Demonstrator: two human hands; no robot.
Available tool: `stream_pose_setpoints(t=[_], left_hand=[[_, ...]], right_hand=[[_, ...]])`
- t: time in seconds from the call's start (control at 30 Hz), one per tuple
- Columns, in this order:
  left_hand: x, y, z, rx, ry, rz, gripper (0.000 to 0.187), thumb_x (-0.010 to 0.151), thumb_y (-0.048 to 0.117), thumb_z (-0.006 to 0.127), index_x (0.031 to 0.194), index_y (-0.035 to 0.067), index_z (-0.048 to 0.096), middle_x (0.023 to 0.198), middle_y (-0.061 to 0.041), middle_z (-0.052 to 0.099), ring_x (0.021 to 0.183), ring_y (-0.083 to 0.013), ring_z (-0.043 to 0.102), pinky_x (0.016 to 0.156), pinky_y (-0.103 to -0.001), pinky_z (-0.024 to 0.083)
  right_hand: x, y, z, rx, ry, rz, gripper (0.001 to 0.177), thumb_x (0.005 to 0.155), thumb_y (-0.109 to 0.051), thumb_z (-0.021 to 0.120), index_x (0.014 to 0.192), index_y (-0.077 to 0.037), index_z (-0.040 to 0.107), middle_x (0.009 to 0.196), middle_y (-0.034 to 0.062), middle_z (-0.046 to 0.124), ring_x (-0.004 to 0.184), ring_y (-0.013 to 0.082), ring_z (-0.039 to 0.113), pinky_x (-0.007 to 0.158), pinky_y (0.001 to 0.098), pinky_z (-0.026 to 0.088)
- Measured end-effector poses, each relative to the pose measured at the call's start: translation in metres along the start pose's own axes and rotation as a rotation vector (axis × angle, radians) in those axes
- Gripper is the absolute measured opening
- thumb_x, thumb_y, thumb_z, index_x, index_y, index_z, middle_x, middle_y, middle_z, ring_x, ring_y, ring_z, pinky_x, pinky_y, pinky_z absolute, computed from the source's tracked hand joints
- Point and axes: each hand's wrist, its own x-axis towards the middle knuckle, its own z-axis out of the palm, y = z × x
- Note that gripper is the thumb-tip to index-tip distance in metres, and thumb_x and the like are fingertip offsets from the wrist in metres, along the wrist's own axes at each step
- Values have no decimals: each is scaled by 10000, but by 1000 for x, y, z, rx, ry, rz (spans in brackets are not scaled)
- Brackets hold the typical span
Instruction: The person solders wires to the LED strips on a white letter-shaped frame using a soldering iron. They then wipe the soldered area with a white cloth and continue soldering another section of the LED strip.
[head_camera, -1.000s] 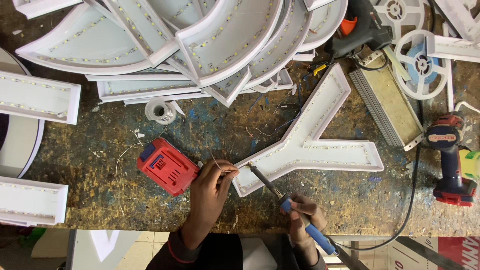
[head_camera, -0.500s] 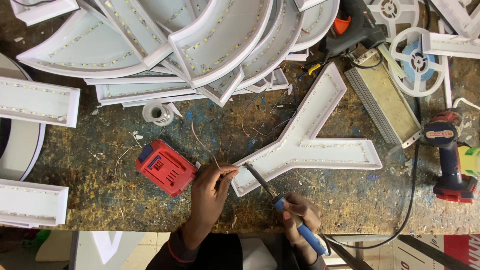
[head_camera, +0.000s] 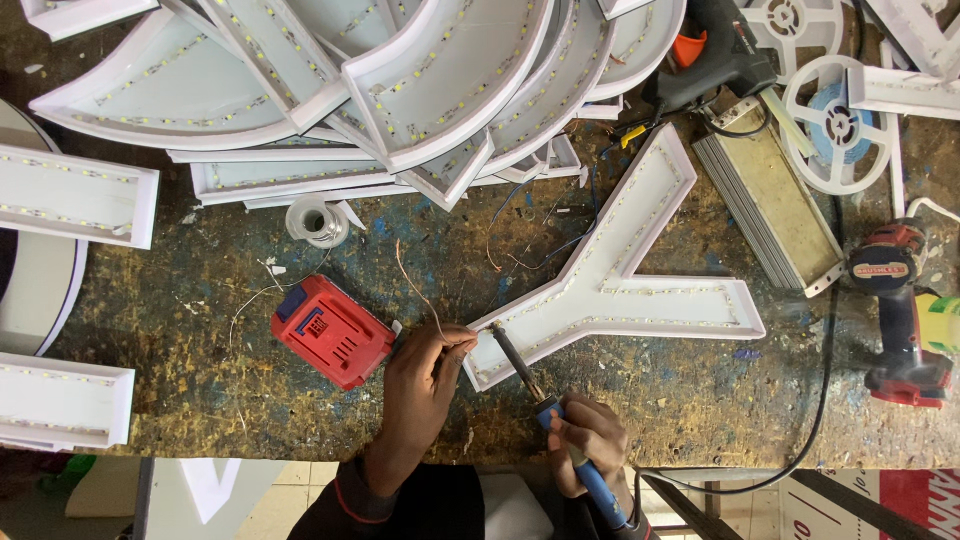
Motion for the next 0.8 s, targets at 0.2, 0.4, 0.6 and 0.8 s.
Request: stream_pose_setpoints(t=[0.2,0.4,0.6,0.8], left_hand=[[-10,-12,4,7,-40,-26,177,1176,183,596,1251,80,718,1225,-130,780,1130,-338,775,916,-483,662],[-2,-5,2,68,0,27,119,1123,133,700,1156,36,760,1220,-130,740,1110,-282,763,927,-404,619],[-4,-8,2,85,-19,-5,136,1141,158,677,1179,34,718,1251,-138,691,1086,-271,739,801,-376,633],[-3,-7,0,53,-28,-22,125,1136,139,686,1202,38,719,1258,-130,676,887,-226,704,749,-370,613]], right_hand=[[-3,-6,-1,-63,-34,56,175,1058,-164,569,918,-62,595,702,110,401,550,275,391,538,389,414],[-9,1,3,-66,59,61,188,1050,-187,592,890,-87,599,681,107,494,532,251,481,528,367,502],[-44,17,17,-75,171,36,97,1003,-145,590,929,-197,626,599,12,424,466,111,314,409,302,269],[-29,-15,24,248,463,533,254,1064,-230,703,942,-77,541,740,268,674,532,268,713,454,366,649]])
